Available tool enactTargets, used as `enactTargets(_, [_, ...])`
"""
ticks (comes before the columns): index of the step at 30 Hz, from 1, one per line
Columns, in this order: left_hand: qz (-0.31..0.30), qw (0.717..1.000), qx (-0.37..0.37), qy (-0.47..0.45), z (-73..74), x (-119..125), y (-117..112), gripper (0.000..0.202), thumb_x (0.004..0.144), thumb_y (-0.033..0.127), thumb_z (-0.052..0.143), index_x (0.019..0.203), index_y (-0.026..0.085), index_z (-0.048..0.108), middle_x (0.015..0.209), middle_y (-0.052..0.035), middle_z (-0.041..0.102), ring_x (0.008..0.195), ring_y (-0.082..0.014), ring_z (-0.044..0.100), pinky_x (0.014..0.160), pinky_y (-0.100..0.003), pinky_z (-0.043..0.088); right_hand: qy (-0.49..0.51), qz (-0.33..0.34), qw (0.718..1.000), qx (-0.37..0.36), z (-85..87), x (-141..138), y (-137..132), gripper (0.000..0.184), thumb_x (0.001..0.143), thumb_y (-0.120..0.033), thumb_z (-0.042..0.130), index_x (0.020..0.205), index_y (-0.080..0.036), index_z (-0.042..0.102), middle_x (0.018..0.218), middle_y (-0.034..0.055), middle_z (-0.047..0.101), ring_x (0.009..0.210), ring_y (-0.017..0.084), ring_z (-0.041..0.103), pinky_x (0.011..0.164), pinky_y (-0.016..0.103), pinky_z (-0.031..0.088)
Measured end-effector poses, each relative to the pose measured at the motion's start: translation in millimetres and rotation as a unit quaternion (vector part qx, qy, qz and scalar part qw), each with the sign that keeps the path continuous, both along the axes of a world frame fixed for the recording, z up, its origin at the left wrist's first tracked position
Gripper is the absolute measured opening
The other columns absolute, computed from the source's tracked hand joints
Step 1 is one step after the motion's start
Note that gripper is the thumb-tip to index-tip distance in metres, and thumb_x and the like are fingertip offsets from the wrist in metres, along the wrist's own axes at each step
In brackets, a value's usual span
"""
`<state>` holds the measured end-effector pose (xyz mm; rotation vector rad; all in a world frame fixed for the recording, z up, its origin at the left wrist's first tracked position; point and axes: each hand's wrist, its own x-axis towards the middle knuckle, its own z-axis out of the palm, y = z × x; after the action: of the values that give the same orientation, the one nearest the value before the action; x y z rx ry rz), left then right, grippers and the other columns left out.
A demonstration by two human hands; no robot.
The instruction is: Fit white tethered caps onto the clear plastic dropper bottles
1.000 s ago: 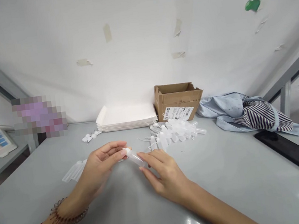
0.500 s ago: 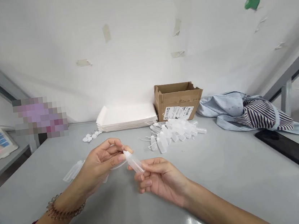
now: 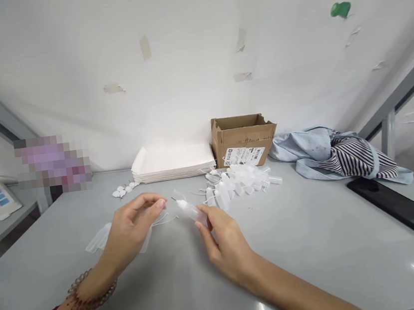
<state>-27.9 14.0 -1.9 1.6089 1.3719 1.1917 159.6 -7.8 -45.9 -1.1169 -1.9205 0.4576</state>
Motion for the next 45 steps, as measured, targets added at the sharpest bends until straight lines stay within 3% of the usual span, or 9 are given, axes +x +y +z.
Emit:
enactTargets(5, [-0.049,0.996,-0.046,0.053,-0.7,9,-6,0.035,0.083,0.04,0.052,0.054,0.02,0.053,0.056,0.0026,0.052,0.058,-0.0144,0.047,0.056,-0.024,0.035,-0.076,0.004,0.984,0.158,-7.9,-4,-4,0.03,0.087,-0.01,0.044,0.116,-0.015,0.045,0.074,0.0048,0.055,0.066,0.018,0.05,0.06,0.031,0.045])
enactTargets(10, [-0.092,0.991,-0.077,0.06,-2.4,6,-4,0.039,0.084,0.043,0.049,0.053,0.019,0.051,0.054,0.0026,0.048,0.052,-0.0127,0.042,0.05,-0.024,0.029,-0.087,0.044,0.979,0.18,-5.1,-4,-6,0.033,0.087,-0.009,0.045,0.119,-0.013,0.043,0.074,0.0052,0.053,0.066,0.018,0.048,0.06,0.032,0.044])
enactTargets(14, [-0.129,0.985,-0.074,0.085,-2.2,1,-2,0.037,0.086,0.042,0.047,0.059,0.018,0.054,0.057,0.0026,0.051,0.054,-0.0125,0.044,0.052,-0.023,0.031,-0.028,0.082,0.993,0.086,-1.6,1,-3,0.028,0.09,-0.014,0.042,0.118,-0.013,0.049,0.075,0.0042,0.052,0.068,0.017,0.049,0.062,0.029,0.044])
enactTargets(19, [-0.158,0.98,-0.036,0.12,-2.7,-2,-1,0.034,0.087,0.038,0.046,0.063,0.017,0.057,0.063,0.0018,0.056,0.062,-0.013,0.049,0.059,-0.023,0.038,0.077,0.104,0.981,-0.144,11.3,2,-3,0.023,0.093,-0.027,0.04,0.103,-0.018,0.06,0.076,0.0017,0.054,0.071,0.015,0.05,0.067,0.027,0.04])
enactTargets(26, [-0.185,0.974,0.02,0.132,-3.7,-6,-2,0.016,0.087,0.03,0.052,0.084,0.02,0.064,0.081,-0.0005,0.061,0.076,-0.0144,0.055,0.07,-0.024,0.042,0.281,0.148,0.877,-0.36,14.2,3,6,0.033,0.087,-0.041,0.051,0.066,-0.016,0.054,0.063,-0.0016,0.041,0.062,0.012,0.035,0.061,0.025,0.029])
enactTargets(32, [-0.203,0.957,0.111,0.173,-8.3,-5,-2,0.012,0.088,0.022,0.05,0.09,0.019,0.062,0.083,-0.0028,0.063,0.084,-0.0167,0.054,0.072,-0.026,0.042,0.364,0.163,0.796,-0.456,7.8,4,13,0.035,0.084,-0.043,0.054,0.062,-0.016,0.049,0.058,-0.0038,0.037,0.054,0.01,0.027,0.059,0.026,0.03])
enactTargets(36, [-0.173,0.966,0.06,0.183,-7.3,-5,1,0.015,0.086,0.029,0.052,0.086,0.02,0.064,0.083,-0.0027,0.064,0.082,-0.0178,0.054,0.07,-0.026,0.042,0.261,0.114,0.888,-0.36,8.8,2,10,0.038,0.088,-0.043,0.048,0.062,-0.016,0.052,0.063,-0.001,0.045,0.06,0.012,0.037,0.062,0.026,0.032])
enactTargets(40, [-0.169,0.969,-0.109,0.145,-3.2,-5,2,0.038,0.087,0.047,0.043,0.07,0.018,0.06,0.064,0.0008,0.058,0.058,-0.0131,0.047,0.051,-0.023,0.035,0.135,0.065,0.971,-0.189,6.7,2,6,0.02,0.091,-0.031,0.046,0.093,-0.018,0.062,0.08,0.0025,0.059,0.074,0.015,0.051,0.069,0.028,0.039])
enactTargets(45, [-0.182,0.964,-0.181,0.068,-1.4,-4,2,0.043,0.087,0.049,0.041,0.061,0.017,0.054,0.054,0.0025,0.05,0.057,-0.0127,0.046,0.052,-0.022,0.034,0.027,0.075,0.993,0.093,-4.3,3,8,0.027,0.088,-0.011,0.049,0.114,-0.016,0.053,0.088,0.0073,0.06,0.075,0.016,0.052,0.068,0.029,0.044])
